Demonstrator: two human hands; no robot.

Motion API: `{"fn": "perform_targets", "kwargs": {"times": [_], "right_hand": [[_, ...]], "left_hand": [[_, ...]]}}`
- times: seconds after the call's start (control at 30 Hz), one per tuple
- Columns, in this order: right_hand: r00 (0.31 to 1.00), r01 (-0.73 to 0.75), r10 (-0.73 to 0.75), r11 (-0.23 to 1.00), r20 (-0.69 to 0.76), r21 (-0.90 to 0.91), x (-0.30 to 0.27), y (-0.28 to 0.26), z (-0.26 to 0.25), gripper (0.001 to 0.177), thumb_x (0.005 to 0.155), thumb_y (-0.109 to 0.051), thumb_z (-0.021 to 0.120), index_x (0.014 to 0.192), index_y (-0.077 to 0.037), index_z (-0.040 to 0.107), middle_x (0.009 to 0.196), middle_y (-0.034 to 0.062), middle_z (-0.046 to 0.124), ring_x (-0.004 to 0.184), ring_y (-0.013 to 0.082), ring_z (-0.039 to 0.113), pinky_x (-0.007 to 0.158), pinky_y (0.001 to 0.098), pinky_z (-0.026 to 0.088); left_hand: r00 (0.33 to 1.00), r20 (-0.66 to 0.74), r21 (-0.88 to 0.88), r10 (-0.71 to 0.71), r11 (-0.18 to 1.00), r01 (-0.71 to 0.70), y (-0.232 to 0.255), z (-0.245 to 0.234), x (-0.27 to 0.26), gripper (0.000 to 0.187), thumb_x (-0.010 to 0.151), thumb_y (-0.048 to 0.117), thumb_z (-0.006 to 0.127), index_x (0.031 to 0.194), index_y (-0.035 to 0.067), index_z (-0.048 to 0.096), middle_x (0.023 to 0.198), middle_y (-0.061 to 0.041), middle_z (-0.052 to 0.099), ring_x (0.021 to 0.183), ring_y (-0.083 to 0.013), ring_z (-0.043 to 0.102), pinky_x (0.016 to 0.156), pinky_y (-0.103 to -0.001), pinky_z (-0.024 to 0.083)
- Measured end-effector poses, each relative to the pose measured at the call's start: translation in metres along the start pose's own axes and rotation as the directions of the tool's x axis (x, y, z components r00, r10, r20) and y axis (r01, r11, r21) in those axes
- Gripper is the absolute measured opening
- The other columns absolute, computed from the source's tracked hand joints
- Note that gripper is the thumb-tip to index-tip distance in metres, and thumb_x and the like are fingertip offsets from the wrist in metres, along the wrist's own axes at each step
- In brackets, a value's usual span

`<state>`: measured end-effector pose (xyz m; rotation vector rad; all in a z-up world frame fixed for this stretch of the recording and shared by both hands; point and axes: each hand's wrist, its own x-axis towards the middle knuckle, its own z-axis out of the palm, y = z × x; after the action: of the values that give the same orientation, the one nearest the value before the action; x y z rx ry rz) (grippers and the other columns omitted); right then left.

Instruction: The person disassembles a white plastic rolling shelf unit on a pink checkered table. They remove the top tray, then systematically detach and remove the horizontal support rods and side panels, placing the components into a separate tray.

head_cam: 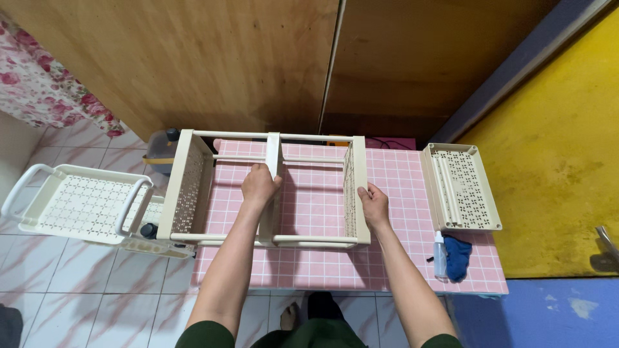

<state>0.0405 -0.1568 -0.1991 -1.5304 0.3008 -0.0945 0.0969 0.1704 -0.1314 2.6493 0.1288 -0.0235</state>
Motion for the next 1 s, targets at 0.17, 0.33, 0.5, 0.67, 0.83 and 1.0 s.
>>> {"fn": "perform_targets", "kwargs": {"times": [0.17, 0.33, 0.5, 0.67, 0.83, 1.0], "right_hand": [[1.0, -0.029, 0.029, 0.999, -0.008, -0.044, 0.011, 0.015, -0.004, 0.027, 0.102, -0.014, 0.062, 0.122, 0.002, 0.069, 0.089, 0.006, 0.075, 0.073, 0.0076, 0.066, 0.064, 0.0258, 0.054], [0.999, -0.052, 0.052, 0.996, -0.008, -0.078, 0.01, 0.011, -0.004, 0.027, 0.103, -0.016, 0.062, 0.12, 0.003, 0.07, 0.091, 0.0081, 0.074, 0.076, 0.0098, 0.065, 0.066, 0.0272, 0.054], [0.998, -0.055, 0.057, 0.996, 0.02, -0.069, -0.001, -0.002, -0.003, 0.033, 0.103, -0.02, 0.059, 0.127, 0.001, 0.065, 0.103, 0.0065, 0.075, 0.087, 0.0098, 0.069, 0.074, 0.0272, 0.057], [0.997, -0.068, 0.072, 0.97, 0.008, -0.235, -0.032, 0.007, -0.013, 0.036, 0.104, -0.024, 0.056, 0.131, -0.001, 0.062, 0.098, 0.0078, 0.075, 0.083, 0.0114, 0.069, 0.073, 0.0282, 0.056], [0.993, -0.104, 0.113, 0.961, 0.02, -0.256, -0.06, 0.032, -0.028, 0.031, 0.104, -0.022, 0.056, 0.127, -0.002, 0.063, 0.09, 0.0096, 0.073, 0.075, 0.013, 0.064, 0.065, 0.0315, 0.053], [0.996, -0.073, 0.08, 0.979, 0.032, -0.192, -0.067, 0.052, -0.028, 0.032, 0.105, -0.023, 0.053, 0.131, -0.004, 0.057, 0.095, 0.0083, 0.073, 0.079, 0.0115, 0.067, 0.066, 0.0283, 0.056]], "left_hand": [[1.0, 0.021, 0.004, -0.018, 1.0, 0.018, 0.0, 0.009, 0.007, 0.05, 0.084, 0.035, 0.072, 0.118, -0.001, 0.065, 0.124, -0.022, 0.062, 0.106, -0.0404, 0.068, 0.089, -0.051, 0.056], [0.999, 0.037, 0.01, -0.039, 0.999, 0.039, 0.005, 0.005, 0.005, 0.047, 0.086, 0.034, 0.071, 0.117, -0.001, 0.066, 0.122, -0.02, 0.063, 0.105, -0.0395, 0.068, 0.089, -0.052, 0.057], [0.983, -0.175, 0.052, 0.053, 0.998, -0.044, 0.019, 0.003, -0.014, 0.059, 0.085, 0.029, 0.072, 0.128, -0.007, 0.058, 0.114, -0.025, 0.061, 0.097, -0.0407, 0.065, 0.073, -0.052, 0.056], [0.805, -0.136, -0.123, 0.578, 0.796, -0.593, 0.058, 0.035, -0.08, 0.045, 0.093, 0.037, 0.073, 0.119, 0.002, 0.065, 0.105, -0.018, 0.07, 0.1, -0.0352, 0.066, 0.093, -0.049, 0.054], [0.68, 0.348, -0.143, 0.645, 0.754, -0.641, 0.11, 0.086, -0.142, 0.036, 0.099, 0.036, 0.063, 0.107, 0.001, 0.062, 0.096, -0.018, 0.069, 0.089, -0.0325, 0.07, 0.076, -0.044, 0.057], [0.616, 0.179, -0.048, 0.767, 0.633, -0.773, 0.105, 0.107, -0.146, 0.015, 0.095, 0.019, 0.058, 0.1, 0.005, 0.061, 0.093, -0.014, 0.072, 0.084, -0.0304, 0.073, 0.071, -0.044, 0.059]]}}
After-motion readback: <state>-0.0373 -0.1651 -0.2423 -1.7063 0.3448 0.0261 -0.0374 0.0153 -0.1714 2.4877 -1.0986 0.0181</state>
